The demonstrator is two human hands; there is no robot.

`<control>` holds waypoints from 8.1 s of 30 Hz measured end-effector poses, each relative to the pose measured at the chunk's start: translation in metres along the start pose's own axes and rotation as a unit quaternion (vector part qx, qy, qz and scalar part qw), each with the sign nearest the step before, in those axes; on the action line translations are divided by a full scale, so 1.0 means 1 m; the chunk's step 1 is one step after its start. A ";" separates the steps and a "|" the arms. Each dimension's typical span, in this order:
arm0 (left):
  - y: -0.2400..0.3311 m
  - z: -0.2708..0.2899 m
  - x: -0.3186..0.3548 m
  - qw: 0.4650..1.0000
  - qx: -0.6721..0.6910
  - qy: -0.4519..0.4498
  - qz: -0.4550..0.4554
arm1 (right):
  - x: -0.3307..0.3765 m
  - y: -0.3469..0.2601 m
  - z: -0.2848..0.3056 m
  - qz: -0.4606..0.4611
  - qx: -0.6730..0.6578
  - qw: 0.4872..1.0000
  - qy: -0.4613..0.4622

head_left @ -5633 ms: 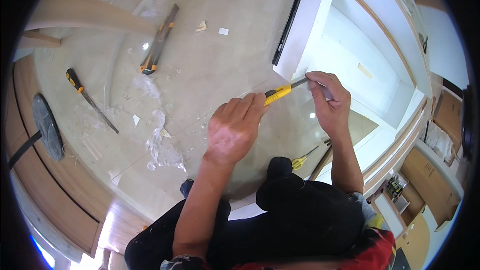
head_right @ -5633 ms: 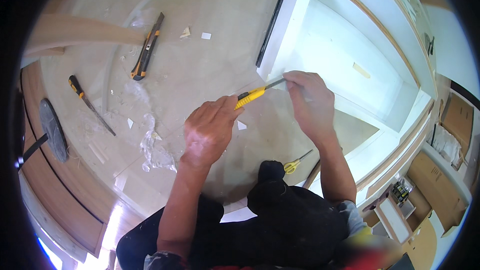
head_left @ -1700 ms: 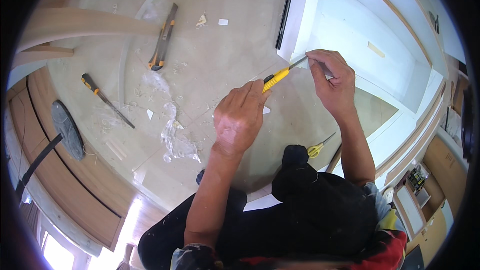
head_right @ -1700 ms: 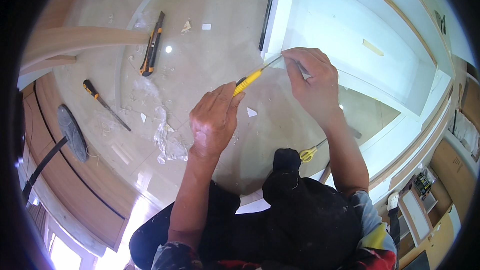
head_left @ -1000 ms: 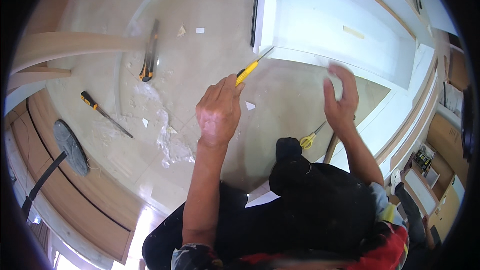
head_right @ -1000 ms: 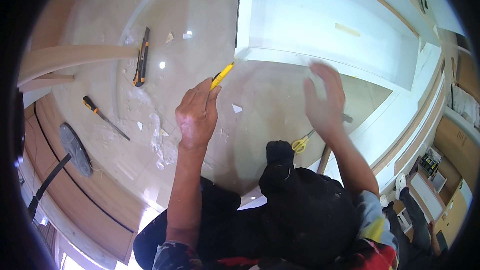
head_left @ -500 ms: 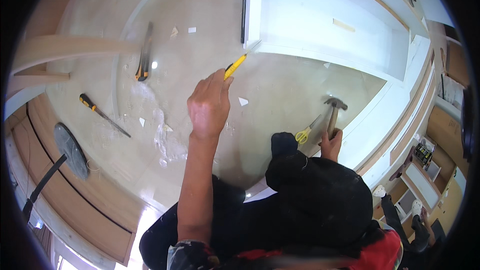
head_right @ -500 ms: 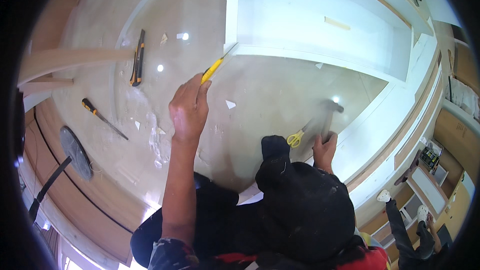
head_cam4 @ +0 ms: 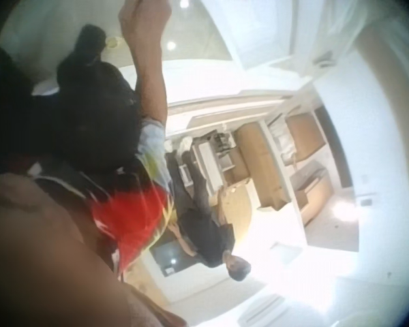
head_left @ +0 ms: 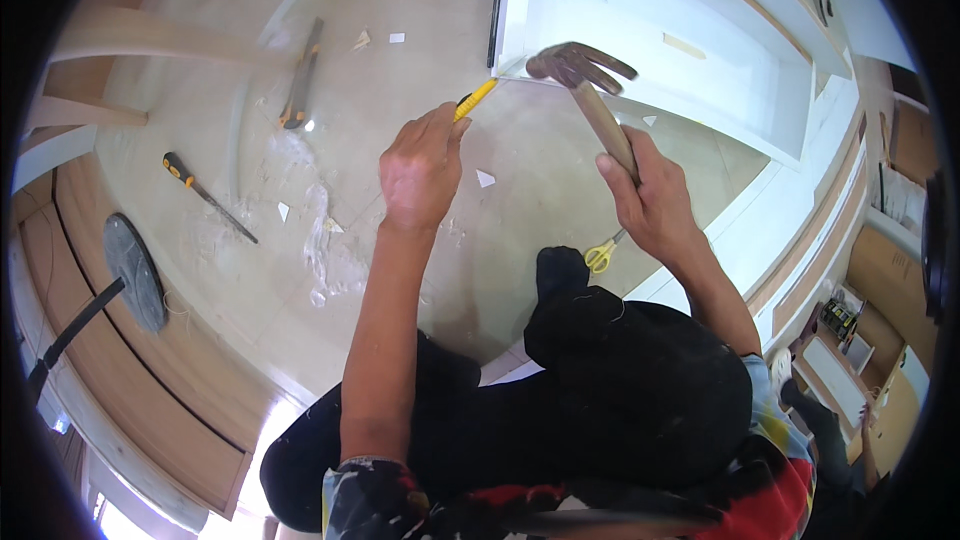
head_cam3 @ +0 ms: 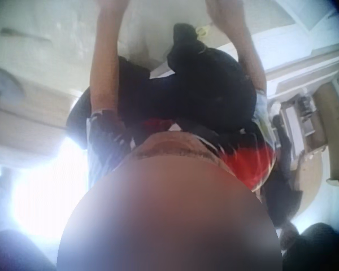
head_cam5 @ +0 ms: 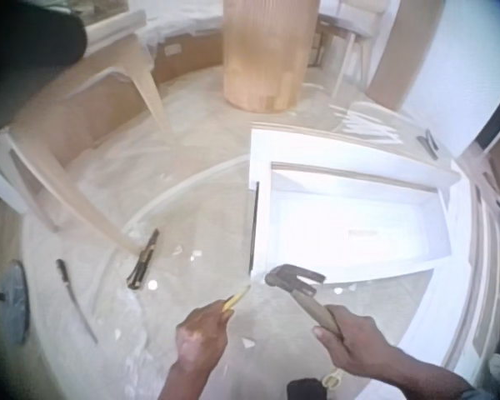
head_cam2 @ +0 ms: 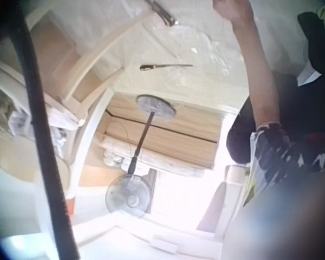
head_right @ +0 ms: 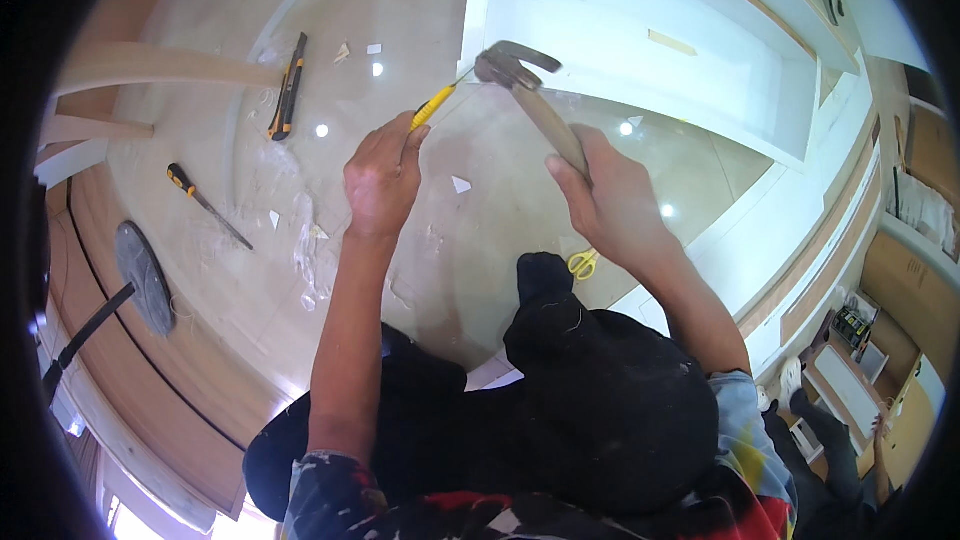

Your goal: The person is assembling a white wooden cabinet. They use a utility knife to trim edges and a hammer to tap components into place, working on the floor.

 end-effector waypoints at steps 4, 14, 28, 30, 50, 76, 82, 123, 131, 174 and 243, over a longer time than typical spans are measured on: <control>0.000 0.000 0.001 1.000 -0.011 0.004 -0.007 | -0.011 -0.006 -0.009 0.048 0.000 0.999 0.026; 0.001 0.002 0.002 1.000 -0.019 0.015 -0.017 | -0.013 -0.009 -0.016 0.091 0.048 0.994 0.047; 0.001 0.000 0.002 1.000 -0.022 -0.007 -0.014 | -0.018 -0.007 -0.021 0.061 0.057 0.996 0.039; 0.000 0.000 0.003 1.000 -0.023 -0.008 -0.013 | -0.017 -0.022 -0.009 0.056 0.007 0.997 0.055; 0.001 0.001 0.003 0.999 -0.032 -0.003 -0.004 | -0.005 -0.031 0.006 0.120 -0.020 0.985 0.123; 0.006 -0.001 -0.001 0.997 -0.065 -0.041 -0.006 | -0.018 0.005 -0.023 0.112 0.046 0.988 0.096; 0.003 0.000 0.003 0.997 -0.070 -0.031 -0.002 | -0.006 -0.013 -0.014 0.107 0.006 0.988 0.115; 0.001 0.000 0.004 0.998 -0.054 -0.025 0.008 | -0.003 -0.033 0.002 0.132 -0.044 0.978 0.157; 0.000 -0.001 0.005 0.998 -0.056 -0.030 0.020 | -0.009 -0.019 -0.012 0.055 0.019 0.994 0.092; -0.008 -0.005 0.003 0.999 -0.040 -0.005 -0.011 | -0.019 -0.013 -0.020 0.026 0.041 0.998 0.043; -0.031 -0.063 0.031 0.980 0.101 -0.043 0.168 | 0.074 0.155 -0.101 -0.035 0.161 0.986 0.038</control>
Point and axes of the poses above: each hand's wrist, its own x-axis away from the middle knuckle, its own z-axis out of the back of the hand, y = z × x, the point moved 6 cm from there along -x, towards the middle knuckle, and after that the axes turned 3 degrees about z, right-handed, at the moved point
